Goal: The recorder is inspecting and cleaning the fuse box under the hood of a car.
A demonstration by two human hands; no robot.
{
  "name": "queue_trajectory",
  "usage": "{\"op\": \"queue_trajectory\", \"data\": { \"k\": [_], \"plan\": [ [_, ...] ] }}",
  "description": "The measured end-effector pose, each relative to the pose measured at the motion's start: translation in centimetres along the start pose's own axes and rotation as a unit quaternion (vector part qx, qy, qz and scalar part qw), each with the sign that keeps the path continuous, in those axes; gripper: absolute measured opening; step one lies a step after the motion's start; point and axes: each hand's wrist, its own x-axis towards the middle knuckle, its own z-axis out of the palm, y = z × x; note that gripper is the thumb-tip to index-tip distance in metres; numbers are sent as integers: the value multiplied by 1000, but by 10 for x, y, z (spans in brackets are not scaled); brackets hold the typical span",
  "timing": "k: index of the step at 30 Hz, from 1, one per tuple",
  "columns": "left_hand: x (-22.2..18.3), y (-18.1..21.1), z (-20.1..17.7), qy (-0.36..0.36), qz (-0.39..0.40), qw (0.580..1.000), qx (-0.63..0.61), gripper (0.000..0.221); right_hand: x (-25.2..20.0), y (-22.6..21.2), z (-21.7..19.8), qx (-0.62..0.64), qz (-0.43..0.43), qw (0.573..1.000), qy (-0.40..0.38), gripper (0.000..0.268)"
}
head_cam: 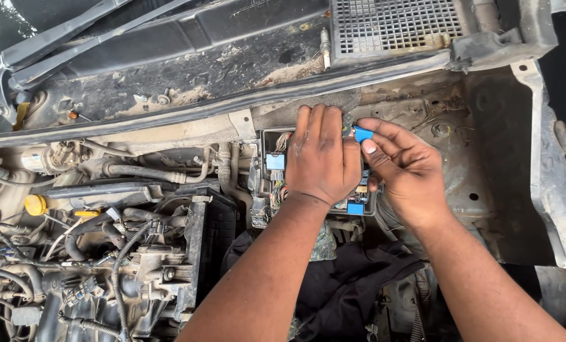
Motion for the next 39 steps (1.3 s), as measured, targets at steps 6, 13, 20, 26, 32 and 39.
{"op": "queue_trajectory", "data": {
  "k": [6,13,20,26,32,39],
  "plan": [
    [0,-1,2,3,-3,1000,-5,28,-1,-7,3,-9,12,1000,12,35],
    [1,1,-4,-16,-3,998,-65,37,1,-8,3,-12,6,1000,10,36],
    [5,6,-6,-1,5,1000,0,26,1,-5,3,-13,9,1000,15,38],
    [5,4,1,-22,6,999,30,24,3,4,-4,-40,-7,999,3,37],
    [5,2,6,-14,-9,998,56,27,2,6,-3,-44,-7,999,0,37],
    [4,2,5,-11,-47,998,35,37,1,3,-1,-22,-6,999,34,36]
  ]
}}
